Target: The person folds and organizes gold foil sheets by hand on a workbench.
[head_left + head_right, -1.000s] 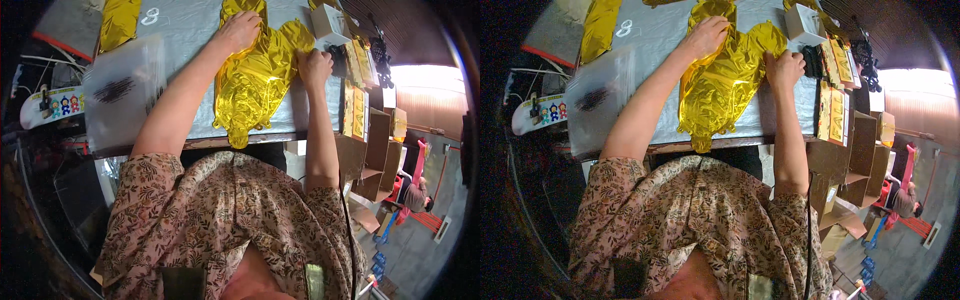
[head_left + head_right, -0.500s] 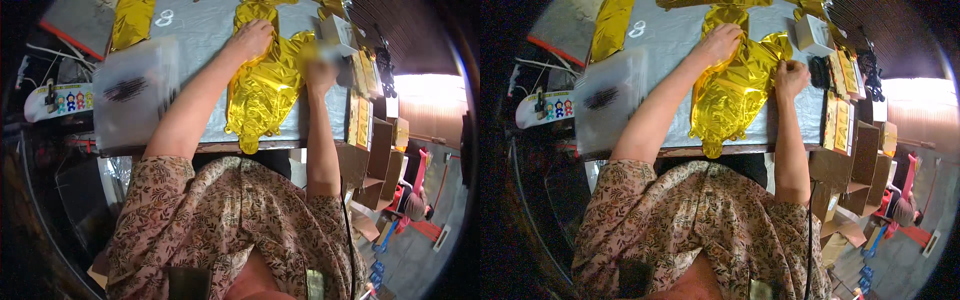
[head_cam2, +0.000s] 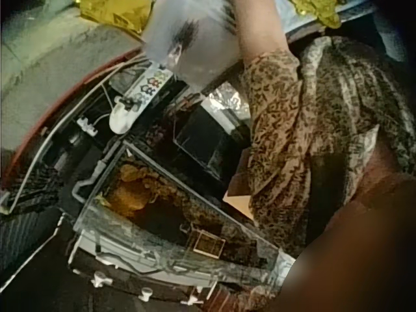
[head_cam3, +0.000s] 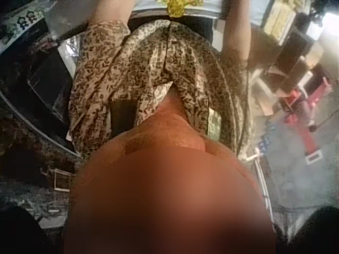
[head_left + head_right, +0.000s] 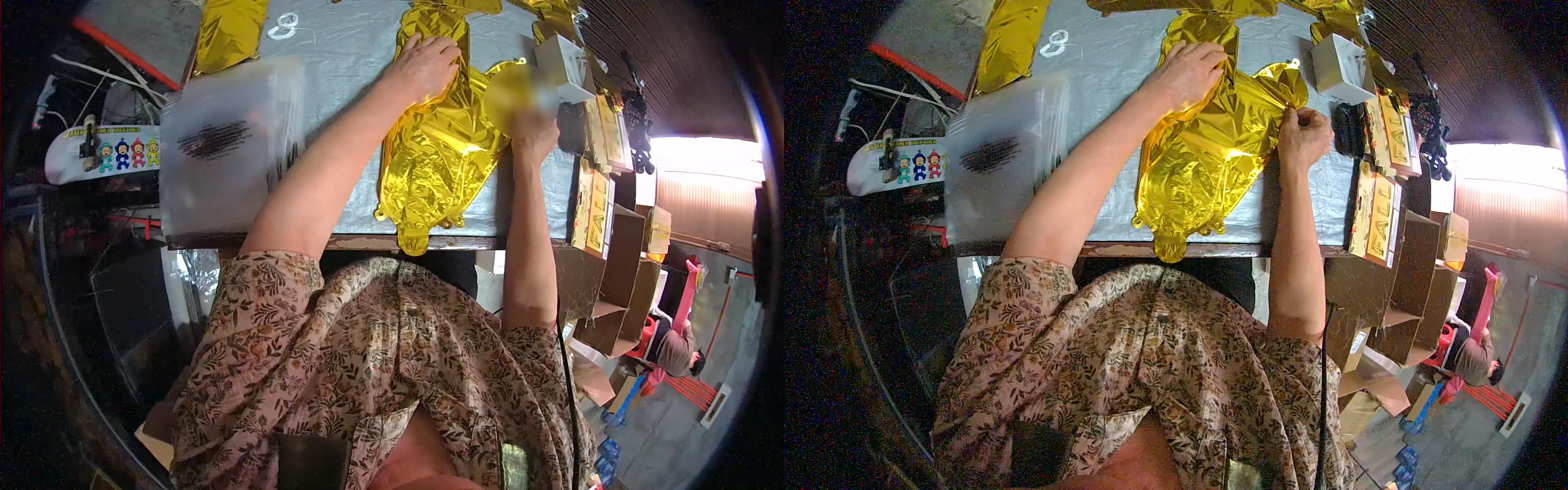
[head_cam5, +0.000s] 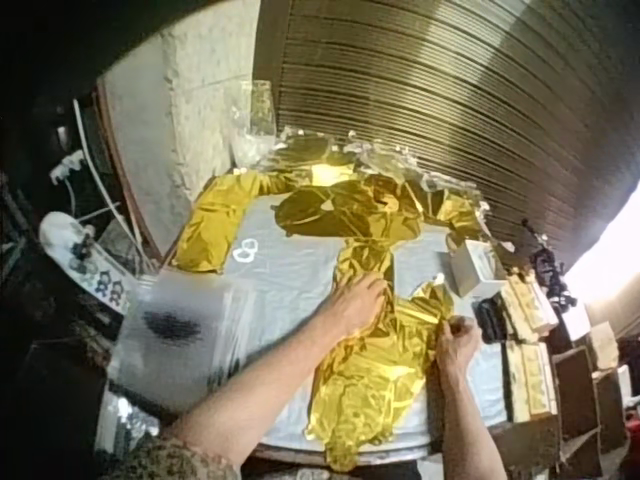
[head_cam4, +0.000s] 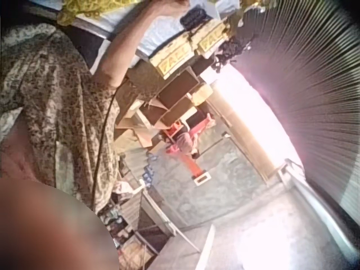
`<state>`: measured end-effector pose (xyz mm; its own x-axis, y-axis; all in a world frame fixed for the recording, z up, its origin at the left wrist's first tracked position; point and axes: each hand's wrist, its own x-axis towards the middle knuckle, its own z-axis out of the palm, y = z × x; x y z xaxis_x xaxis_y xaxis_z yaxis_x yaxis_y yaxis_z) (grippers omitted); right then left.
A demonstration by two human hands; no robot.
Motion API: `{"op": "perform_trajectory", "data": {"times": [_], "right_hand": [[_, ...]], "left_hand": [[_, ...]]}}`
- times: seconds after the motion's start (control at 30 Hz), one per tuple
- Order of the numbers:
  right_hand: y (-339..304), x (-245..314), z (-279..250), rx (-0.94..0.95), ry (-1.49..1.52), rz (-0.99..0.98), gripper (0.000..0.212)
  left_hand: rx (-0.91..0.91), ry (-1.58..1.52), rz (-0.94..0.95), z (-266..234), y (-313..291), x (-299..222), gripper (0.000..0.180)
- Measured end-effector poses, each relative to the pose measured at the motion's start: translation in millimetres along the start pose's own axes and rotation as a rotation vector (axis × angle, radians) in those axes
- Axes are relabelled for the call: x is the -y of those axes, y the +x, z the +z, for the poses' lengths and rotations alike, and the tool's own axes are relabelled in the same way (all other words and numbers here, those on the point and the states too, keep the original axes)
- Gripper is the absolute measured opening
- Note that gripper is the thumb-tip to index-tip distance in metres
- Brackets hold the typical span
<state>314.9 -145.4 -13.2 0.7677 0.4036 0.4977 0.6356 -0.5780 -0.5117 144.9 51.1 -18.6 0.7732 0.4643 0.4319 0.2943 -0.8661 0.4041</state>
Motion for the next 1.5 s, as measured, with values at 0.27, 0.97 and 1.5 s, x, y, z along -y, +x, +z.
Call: {"op": "perform_trajectory", "data": {"times": [0.27,0.97,1.5], "right_hand": [[-1,-5,1,0.000,0.229,0.069,0.018],[90,220,93,0.971,-0.380,-0.616,0.077],[92,222,114,0.807,-0.452,-0.638,0.043]], "left_hand": [[0.036,0.024,-0.004,-4,2,-5,0.041],[-0.143,-0.041,0.104,19,5,10,0.042],[-0.020,0.036,0.014,-3,-7,-1,0.037]]}}
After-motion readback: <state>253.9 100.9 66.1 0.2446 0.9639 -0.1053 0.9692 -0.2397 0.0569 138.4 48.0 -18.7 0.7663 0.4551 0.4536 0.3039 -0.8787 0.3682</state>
